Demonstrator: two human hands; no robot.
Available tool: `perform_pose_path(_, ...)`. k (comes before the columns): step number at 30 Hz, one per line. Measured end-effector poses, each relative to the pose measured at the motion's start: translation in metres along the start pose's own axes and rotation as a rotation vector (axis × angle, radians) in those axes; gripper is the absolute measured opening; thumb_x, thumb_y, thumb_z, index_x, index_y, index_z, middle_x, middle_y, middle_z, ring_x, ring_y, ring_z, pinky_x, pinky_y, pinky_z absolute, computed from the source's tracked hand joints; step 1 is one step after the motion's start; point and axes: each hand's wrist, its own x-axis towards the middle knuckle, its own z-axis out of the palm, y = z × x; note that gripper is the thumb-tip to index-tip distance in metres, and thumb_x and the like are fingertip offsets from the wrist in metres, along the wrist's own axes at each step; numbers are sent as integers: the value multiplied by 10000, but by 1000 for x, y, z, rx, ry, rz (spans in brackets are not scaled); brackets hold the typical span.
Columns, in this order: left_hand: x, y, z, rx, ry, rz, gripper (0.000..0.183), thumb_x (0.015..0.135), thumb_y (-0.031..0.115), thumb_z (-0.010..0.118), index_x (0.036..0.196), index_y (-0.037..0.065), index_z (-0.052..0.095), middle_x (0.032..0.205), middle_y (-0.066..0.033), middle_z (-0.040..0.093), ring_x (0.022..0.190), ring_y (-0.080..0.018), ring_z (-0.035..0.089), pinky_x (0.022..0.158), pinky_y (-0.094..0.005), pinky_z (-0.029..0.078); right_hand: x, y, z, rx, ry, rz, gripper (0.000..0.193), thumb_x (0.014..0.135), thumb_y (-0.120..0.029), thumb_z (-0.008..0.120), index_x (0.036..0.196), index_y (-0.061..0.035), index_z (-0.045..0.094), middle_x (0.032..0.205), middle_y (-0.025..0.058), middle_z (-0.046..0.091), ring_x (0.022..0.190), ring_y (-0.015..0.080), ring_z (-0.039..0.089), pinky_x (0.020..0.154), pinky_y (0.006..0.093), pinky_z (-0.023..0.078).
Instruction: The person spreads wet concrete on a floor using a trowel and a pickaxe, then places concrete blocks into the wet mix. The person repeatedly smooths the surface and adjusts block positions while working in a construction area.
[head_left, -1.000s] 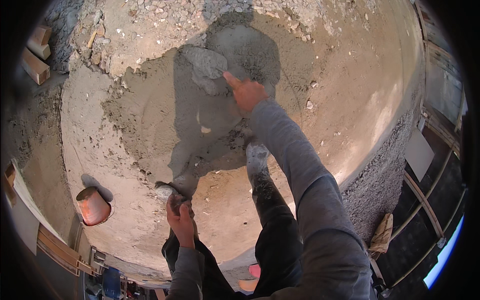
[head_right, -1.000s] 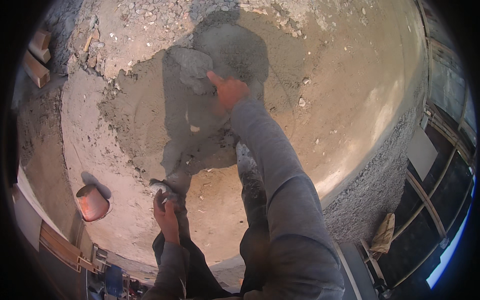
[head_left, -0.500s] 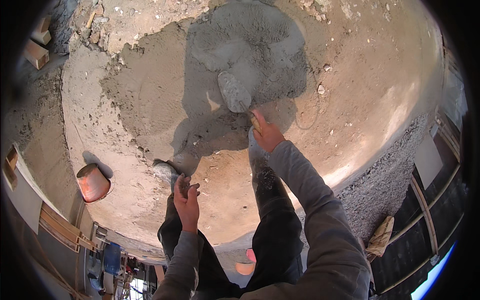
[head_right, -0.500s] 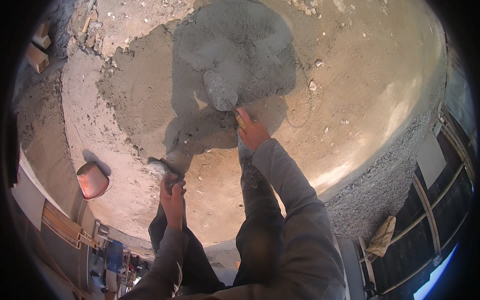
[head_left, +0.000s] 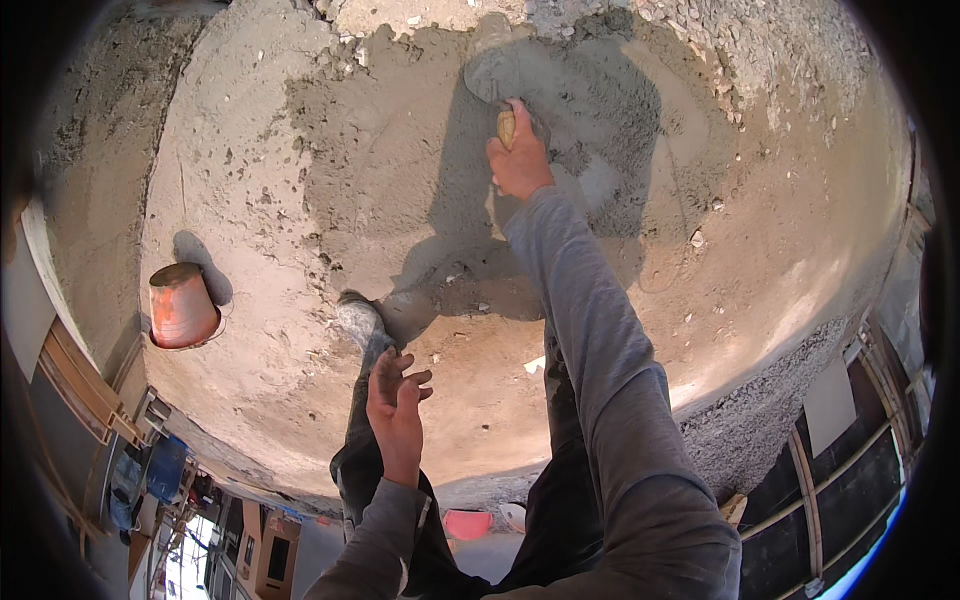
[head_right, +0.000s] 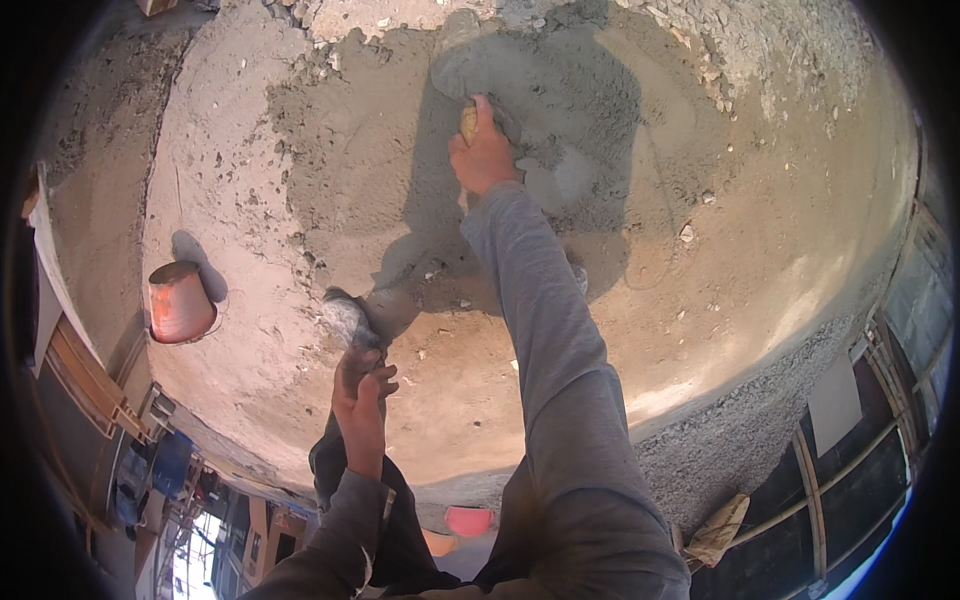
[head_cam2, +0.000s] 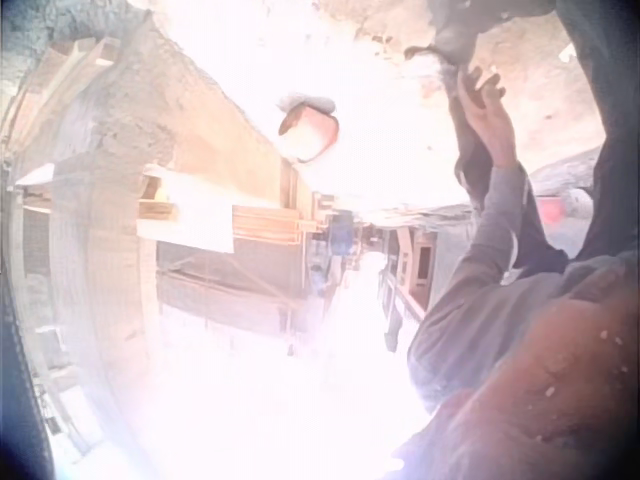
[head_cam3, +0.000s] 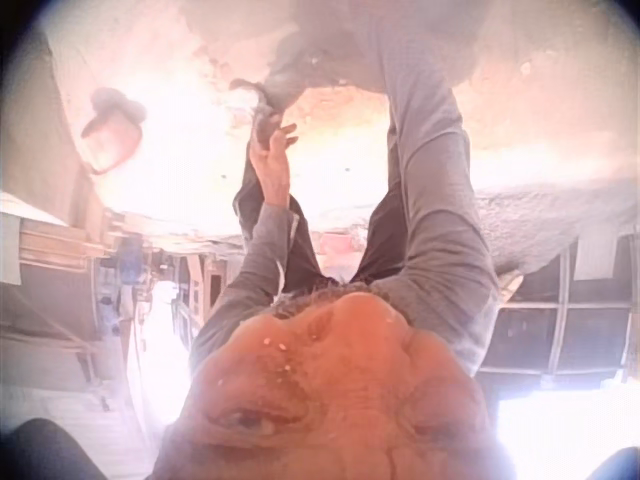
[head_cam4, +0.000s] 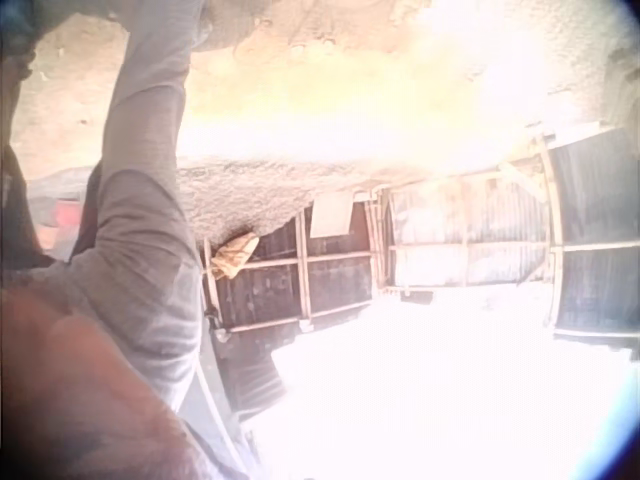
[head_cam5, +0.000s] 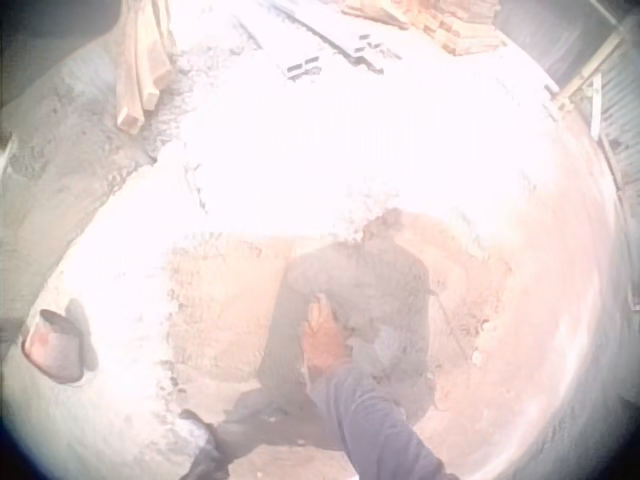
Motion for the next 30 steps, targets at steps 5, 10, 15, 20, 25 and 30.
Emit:
perform_pose_path(5, 1, 7, -21, -63, 39, -6, 494, 929, 84, 503, 1395, -9, 367, 1211, -118, 536, 983, -204, 630, 769, -288, 530, 12, 15, 2, -877, -37, -294, 669, 916, -179, 525, 1492, -254, 194, 1138, 260, 594, 824, 397, 648, 736, 487, 517)
perform_pose_path(10, 4, 6, -47, -215, 89, -80, 487, 932, 95, 517, 1386, -11, 375, 1201, -115, 539, 985, -201, 630, 765, -288, 534, -39, 118, -114, -756, 133, -281, 692, 866, -119, 556, 1476, -207, 242, 911, 234, 646, 803, 410, 640, 695, 442, 524)
perform_pose_path(15, -5, 8, -47, -301, 84, -58, 509, 942, 232, 572, 1361, -4, 405, 1199, -115, 544, 968, -204, 632, 755, -297, 539, -126, 156, 12, -671, -157, -216, 691, 846, -148, 582, 1457, -156, 257, 911, 287, 635, 796, 452, 642, 705, 502, 502)
perform_pose_path(20, -28, -53, -58, -301, 262, 61, 478, 941, 173, 550, 1367, 13, 405, 1212, -123, 548, 978, -209, 632, 756, -296, 536, -169, 130, 24, -1055, -474, -169, 591, 813, -172, 615, 1360, -169, 392, 958, 254, 652, 887, 456, 622, 779, 522, 482)
perform_pose_path(25, -76, -106, -46, -225, 293, -107, 475, 905, 92, 552, 1355, 4, 428, 1204, -128, 547, 944, -179, 630, 769, -285, 525, -76, 19, 32, -978, -64, -493, 455, 827, -200, 663, 1219, -82, 465, 900, 237, 649, 835, 438, 630, 696, 496, 490)
perform_pose_path(30, -55, -126, -68, -223, 261, 24, 500, 878, 40, 558, 1360, 2, 433, 1194, -130, 568, 956, -177, 628, 793, -290, 518, 30, -92, 120, -1196, 181, -777, 421, 811, -117, 621, 1187, -73, 439, 984, 233, 633, 917, 417, 621, 775, 503, 491)
